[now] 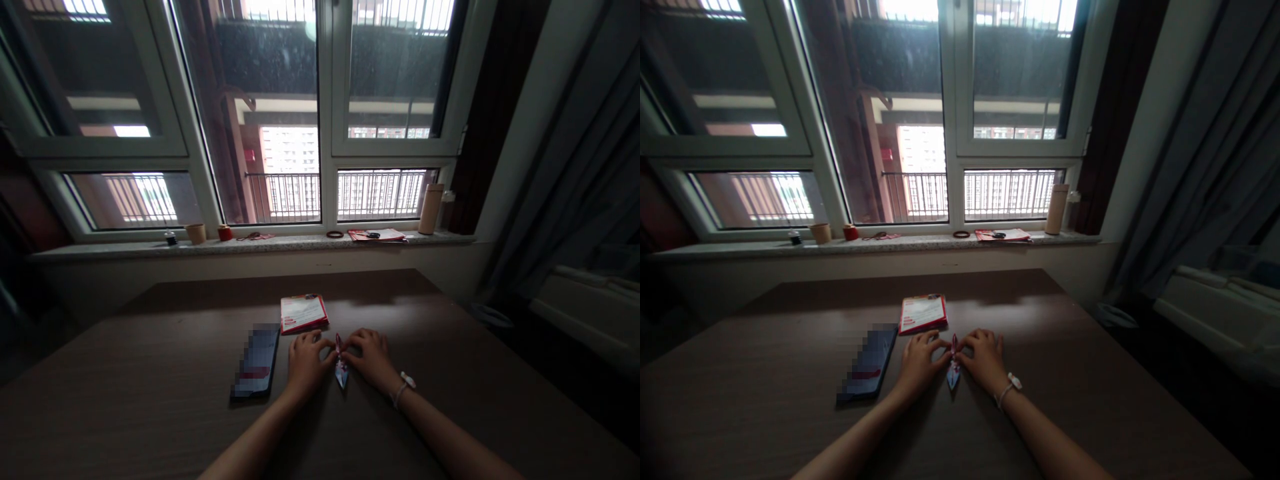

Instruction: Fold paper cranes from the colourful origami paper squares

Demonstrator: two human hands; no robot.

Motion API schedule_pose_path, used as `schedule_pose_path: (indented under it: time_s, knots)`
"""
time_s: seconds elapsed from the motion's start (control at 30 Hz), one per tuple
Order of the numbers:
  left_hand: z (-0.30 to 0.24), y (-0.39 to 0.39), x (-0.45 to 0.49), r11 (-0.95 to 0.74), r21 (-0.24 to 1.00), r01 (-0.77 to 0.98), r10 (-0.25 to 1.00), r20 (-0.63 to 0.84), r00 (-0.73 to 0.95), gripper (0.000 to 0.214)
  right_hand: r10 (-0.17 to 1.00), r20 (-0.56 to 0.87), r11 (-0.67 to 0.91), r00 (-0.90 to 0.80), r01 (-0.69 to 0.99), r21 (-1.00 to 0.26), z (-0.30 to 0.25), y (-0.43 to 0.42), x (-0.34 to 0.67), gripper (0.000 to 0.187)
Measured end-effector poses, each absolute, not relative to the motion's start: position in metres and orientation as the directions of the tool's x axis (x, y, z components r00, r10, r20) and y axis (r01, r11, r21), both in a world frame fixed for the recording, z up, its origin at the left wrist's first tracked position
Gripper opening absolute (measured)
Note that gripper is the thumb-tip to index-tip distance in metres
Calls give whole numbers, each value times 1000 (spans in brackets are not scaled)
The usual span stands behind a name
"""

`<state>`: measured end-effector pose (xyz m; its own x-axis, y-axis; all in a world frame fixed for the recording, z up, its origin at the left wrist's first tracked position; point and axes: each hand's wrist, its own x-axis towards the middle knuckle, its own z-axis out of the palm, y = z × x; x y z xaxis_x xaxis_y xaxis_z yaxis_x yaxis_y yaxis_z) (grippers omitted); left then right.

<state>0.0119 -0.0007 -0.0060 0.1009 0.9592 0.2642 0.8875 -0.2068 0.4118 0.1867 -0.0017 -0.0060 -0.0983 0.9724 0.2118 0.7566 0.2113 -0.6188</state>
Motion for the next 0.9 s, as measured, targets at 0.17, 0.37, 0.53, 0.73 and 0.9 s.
schedule_pose_path:
  time_s: [0.17,0.37,0.53,0.73,0.9]
  knots:
    - [-6,-1,13,-202,410,889,961,259,99,19,976,197,199,-95,762,-617,-5,-2,187,11]
    - [-1,-4,16,-205,388,899,957,272,101,23,976,197,197,-96,778,-596,-5,-3,185,12]
    - [7,-6,16,-202,413,888,965,237,109,20,979,179,188,-101,793,-579,-2,-4,183,13]
    - [8,-4,15,-183,420,889,973,206,103,23,977,180,199,-117,806,-557,-2,-4,183,14]
    - [4,-1,11,-199,411,890,971,208,121,24,977,155,206,-145,822,-531,-1,-3,185,17]
